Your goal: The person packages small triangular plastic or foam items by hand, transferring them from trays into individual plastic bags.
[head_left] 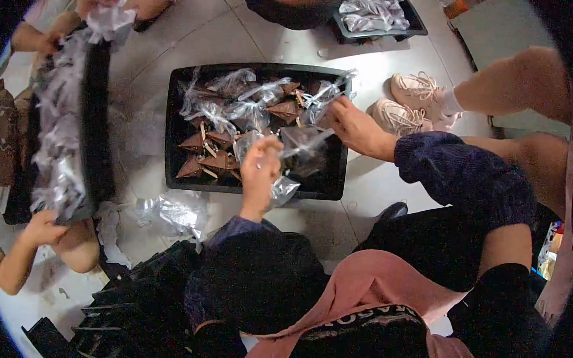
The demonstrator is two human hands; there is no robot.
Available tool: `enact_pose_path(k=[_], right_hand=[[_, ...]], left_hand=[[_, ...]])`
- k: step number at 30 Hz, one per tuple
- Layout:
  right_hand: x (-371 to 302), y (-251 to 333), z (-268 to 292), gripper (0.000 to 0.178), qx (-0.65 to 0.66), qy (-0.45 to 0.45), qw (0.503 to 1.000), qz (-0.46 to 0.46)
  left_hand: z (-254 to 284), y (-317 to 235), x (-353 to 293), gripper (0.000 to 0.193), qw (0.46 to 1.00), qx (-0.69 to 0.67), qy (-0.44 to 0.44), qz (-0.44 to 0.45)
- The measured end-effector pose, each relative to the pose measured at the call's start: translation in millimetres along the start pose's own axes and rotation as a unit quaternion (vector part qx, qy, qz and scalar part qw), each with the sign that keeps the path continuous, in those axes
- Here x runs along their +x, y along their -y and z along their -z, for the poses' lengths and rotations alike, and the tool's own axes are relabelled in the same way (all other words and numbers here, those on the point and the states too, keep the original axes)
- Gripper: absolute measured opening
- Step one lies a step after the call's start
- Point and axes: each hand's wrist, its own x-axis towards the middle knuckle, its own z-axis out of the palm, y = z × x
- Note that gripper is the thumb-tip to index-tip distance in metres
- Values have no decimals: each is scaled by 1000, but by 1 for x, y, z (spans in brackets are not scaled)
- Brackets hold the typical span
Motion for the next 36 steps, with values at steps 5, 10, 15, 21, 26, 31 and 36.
enact_pose_path(k=[5, 10, 15, 21, 26, 31, 36], right_hand=[[20, 97, 46, 38, 300, 176, 936, -55], [16, 94, 30, 28, 345, 334, 871, -107], [17, 76, 39, 7, 471, 155, 865, -70], [10, 80, 42, 21, 550, 162, 812, -109], [23, 84, 36, 18, 506, 212, 833, -69], [19, 101, 39, 21, 274, 209, 939, -19], [19, 133, 43, 21, 244, 207, 947, -17]], left_hand=[[-14, -50, 25, 52, 959, -263, 51, 88], [-17, -57, 35, 64, 978, -185, 94, 15], [0, -61, 21, 56, 929, -339, 50, 139], [2, -50, 12, 17, 980, -149, -10, 128], [5, -57, 8, 19, 981, -137, -30, 135], [30, -71, 8, 44, 966, 223, -42, -123], [19, -82, 3, 22, 963, 226, 116, -89]])
